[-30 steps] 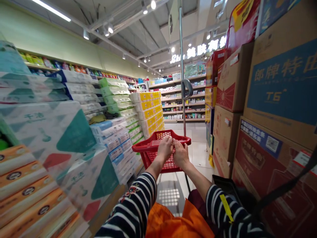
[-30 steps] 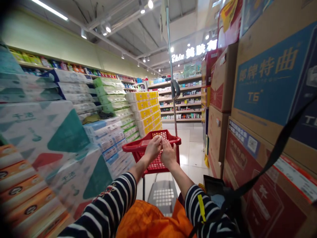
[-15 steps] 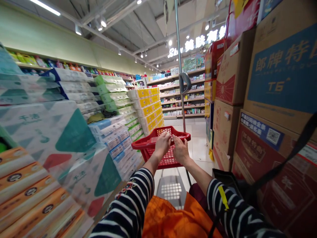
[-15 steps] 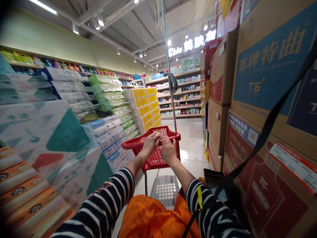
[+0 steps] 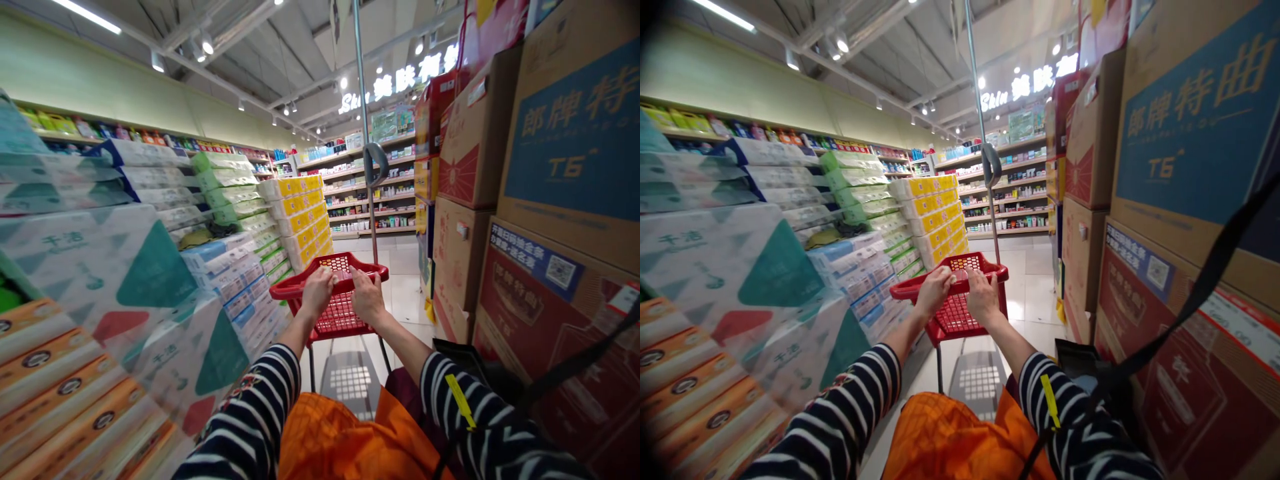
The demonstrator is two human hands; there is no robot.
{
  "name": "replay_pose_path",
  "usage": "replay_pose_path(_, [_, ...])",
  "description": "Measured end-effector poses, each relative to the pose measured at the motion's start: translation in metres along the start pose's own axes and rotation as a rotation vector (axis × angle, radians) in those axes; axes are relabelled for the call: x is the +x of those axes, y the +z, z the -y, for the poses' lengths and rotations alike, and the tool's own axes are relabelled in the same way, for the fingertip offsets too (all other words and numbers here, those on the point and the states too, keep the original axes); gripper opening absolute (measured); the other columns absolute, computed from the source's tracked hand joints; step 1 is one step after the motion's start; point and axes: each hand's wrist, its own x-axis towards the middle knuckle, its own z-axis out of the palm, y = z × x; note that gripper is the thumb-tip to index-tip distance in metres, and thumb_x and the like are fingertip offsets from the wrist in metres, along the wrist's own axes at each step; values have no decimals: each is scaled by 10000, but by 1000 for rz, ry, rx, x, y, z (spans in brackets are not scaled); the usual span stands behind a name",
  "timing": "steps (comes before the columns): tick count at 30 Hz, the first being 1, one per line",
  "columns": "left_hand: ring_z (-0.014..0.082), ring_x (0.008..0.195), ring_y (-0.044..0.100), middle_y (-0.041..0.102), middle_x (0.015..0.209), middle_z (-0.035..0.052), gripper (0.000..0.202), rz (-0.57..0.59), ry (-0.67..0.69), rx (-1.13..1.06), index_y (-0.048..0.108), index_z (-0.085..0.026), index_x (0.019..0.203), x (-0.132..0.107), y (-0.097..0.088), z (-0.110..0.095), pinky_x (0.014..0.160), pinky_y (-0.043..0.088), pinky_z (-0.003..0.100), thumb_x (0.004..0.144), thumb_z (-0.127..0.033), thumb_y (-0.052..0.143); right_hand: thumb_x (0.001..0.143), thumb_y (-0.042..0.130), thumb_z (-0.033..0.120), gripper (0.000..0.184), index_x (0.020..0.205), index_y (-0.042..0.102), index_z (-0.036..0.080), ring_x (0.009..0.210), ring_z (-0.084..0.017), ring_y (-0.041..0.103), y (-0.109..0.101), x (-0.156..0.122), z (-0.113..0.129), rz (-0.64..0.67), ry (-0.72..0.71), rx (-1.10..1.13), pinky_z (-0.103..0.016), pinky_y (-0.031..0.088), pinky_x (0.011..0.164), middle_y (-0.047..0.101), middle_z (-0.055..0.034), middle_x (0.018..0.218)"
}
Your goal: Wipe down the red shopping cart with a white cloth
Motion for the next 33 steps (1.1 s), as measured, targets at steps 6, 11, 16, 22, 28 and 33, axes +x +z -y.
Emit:
replay_pose_path(6, [183, 1187, 454, 514, 1274, 66, 296, 21, 103, -9, 582, -220, 1083, -4, 3, -6, 1019, 372, 352, 883, -346, 404, 722, 400, 60, 653, 1363, 307, 140, 1231, -232, 400, -2, 0, -7, 44, 12, -12, -515, 85, 1060, 485, -122, 1303])
replay_pose_path(11, [192, 1183, 460, 552, 1220, 83, 286, -34, -146, 81, 584, -192, 1079, -29, -25, 63, 1036, 350, 368, 876, -262, 394, 717, 389, 52, 638, 1349, 331, 119, 1234, -231, 395, 0, -3, -4, 31, 23, -3, -500, 98, 1063, 487, -131, 1301])
replay_pose_path(16, [209, 1180, 461, 540, 1227, 121, 314, -55, -140, 2, 590, -137, 1068, -19, -15, 43, 1044, 340, 373, 883, -258, 367, 719, 383, 41, 673, 1377, 287, 144, 1232, -236, 398, 5, -5, 0, 5, 20, -10, -505, 111, 1057, 496, -119, 1295])
replay_pose_path(22, [193, 1160, 484, 563, 1215, 63, 332, 49, 107, -61, 560, -182, 1136, 16, 20, -43, 998, 389, 275, 890, -291, 367, 704, 373, 19, 719, 1396, 236, 157, 1216, -221, 419, 3, -6, -6, 21, 10, 10, -504, 112, 1055, 475, -111, 1317])
replay_pose_path(28, [200, 1168, 473, 553, 1226, 101, 334, 61, -30, -15, 550, -130, 1133, 3, -5, 9, 1022, 361, 321, 894, -282, 373, 703, 371, 13, 719, 1395, 238, 157, 1216, -210, 423, -4, -5, -9, 9, 1, 18, -490, 121, 1062, 501, -102, 1293])
replay_pose_path(33, [188, 1117, 514, 604, 1128, 83, 259, 17, -196, 47, 578, -171, 1039, -12, -24, 59, 1004, 375, 370, 873, -202, 381, 702, 387, 23, 712, 1389, 255, 155, 1211, -224, 429, 2, -6, -7, -5, 13, 12, -504, 123, 1061, 492, -114, 1300])
